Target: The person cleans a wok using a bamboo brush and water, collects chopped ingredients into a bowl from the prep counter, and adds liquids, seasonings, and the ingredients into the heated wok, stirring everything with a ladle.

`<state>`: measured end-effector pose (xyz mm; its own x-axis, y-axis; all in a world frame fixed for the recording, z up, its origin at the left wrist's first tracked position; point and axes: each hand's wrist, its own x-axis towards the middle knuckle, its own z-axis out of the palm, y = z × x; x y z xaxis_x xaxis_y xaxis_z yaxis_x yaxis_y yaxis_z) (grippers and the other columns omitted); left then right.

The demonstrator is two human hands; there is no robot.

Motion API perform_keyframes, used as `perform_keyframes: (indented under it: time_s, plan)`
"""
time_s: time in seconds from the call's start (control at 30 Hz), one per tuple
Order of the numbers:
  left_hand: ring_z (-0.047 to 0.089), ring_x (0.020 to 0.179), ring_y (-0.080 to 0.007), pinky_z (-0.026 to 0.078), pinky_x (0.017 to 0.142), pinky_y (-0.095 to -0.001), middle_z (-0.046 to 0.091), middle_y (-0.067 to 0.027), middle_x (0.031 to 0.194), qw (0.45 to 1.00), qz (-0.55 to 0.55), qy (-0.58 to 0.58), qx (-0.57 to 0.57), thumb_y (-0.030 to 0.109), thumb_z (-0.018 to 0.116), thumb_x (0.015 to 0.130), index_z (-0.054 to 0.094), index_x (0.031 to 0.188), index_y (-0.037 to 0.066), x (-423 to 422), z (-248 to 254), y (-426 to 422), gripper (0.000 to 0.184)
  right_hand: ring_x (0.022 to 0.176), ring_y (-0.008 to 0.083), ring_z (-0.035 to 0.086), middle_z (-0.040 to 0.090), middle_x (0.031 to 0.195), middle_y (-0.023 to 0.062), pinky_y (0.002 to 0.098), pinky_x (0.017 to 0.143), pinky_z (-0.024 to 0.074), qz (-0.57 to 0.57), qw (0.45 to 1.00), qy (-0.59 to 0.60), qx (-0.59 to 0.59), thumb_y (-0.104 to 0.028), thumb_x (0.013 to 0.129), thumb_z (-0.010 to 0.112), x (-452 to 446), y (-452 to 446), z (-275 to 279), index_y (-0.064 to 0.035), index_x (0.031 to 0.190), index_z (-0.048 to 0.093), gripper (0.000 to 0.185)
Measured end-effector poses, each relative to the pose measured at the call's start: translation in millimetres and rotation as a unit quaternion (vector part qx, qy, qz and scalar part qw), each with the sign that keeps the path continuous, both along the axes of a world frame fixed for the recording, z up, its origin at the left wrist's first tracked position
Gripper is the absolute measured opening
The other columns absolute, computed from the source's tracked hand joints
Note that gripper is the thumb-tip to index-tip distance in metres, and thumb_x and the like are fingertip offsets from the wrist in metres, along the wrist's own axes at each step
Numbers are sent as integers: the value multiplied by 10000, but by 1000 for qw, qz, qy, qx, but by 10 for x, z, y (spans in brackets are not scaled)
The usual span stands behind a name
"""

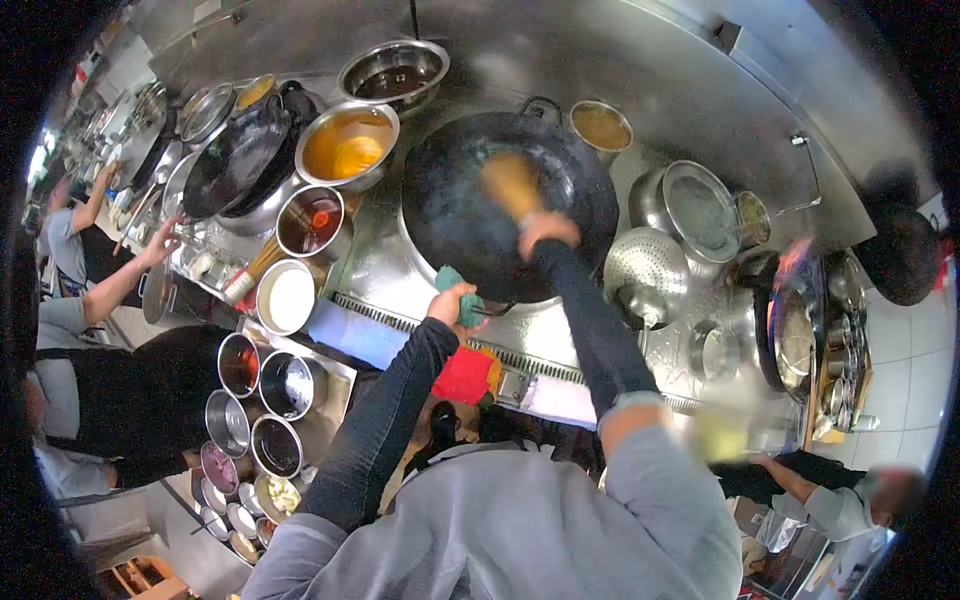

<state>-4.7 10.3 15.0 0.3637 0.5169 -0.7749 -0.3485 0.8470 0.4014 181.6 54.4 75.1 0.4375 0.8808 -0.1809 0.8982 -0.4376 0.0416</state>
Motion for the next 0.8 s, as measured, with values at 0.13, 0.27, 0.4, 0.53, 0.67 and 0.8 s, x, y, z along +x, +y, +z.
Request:
perform_keyframes:
  time_s: [0.13, 0.27, 0.4, 0.53, 0.67, 0.8]
  plan:
    - [511, 616, -218, 491, 537, -405, 491, -52, 703, 999, -4, -32, -11, 184, 581, 693, 478, 817, 106, -8, 51, 6, 178, 875, 339, 570, 582, 982, 169, 376, 801, 442, 241, 931, 273, 14, -305, 651, 659, -73, -826, 141, -219, 1182, 476, 568]
    - [509, 599, -218, 487, 534, -410, 487, -54, 704, 1000, -4, -1, 15, 186, 581, 691, 474, 822, 107, -10, 70, -30, 188, 831, 315, 583, 588, 956, 162, 395, 726, 463, 204, 976, 58, 42, -262, 721, 563, 1648, -472, 475, -116, 1082, 529, 391]
    - [508, 631, -213, 487, 529, -406, 486, -49, 706, 1000, -11, 7, 23, 179, 576, 686, 468, 835, 111, -17, 60, -78, 197, 817, 261, 605, 620, 876, 115, 372, 670, 480, -185, 969, 22, 165, -272, 724, 540, 1254, 30, 668, -57, 897, 592, 280]
    - [501, 634, -204, 483, 531, -404, 483, -45, 701, 999, -19, -10, 28, 177, 574, 688, 472, 831, 108, -3, 29, 27, 189, 803, 232, 607, 609, 860, 150, 377, 672, 472, 100, 993, 63, -12, -229, 667, 622, -258, -389, -117, -113, 969, 602, 324]
    - [493, 668, -200, 471, 556, -403, 477, -43, 720, 1000, -17, -16, 15, 162, 567, 693, 470, 833, 107, -32, 28, 20, 179, 854, 279, 589, 602, 935, 150, 355, 724, 468, 279, 909, 308, -14, -321, 648, 647, 537, -865, 144, -170, 1126, 528, 516]
    - [500, 675, -219, 467, 586, -393, 496, -64, 726, 1000, -25, 3, 19, 186, 567, 702, 456, 850, 102, -17, 48, 3, 203, 795, 327, 583, 609, 863, 151, 382, 717, 469, 32, 988, 11, 151, -317, 650, 615, 1692, -461, 736, -164, 1021, 551, 407]
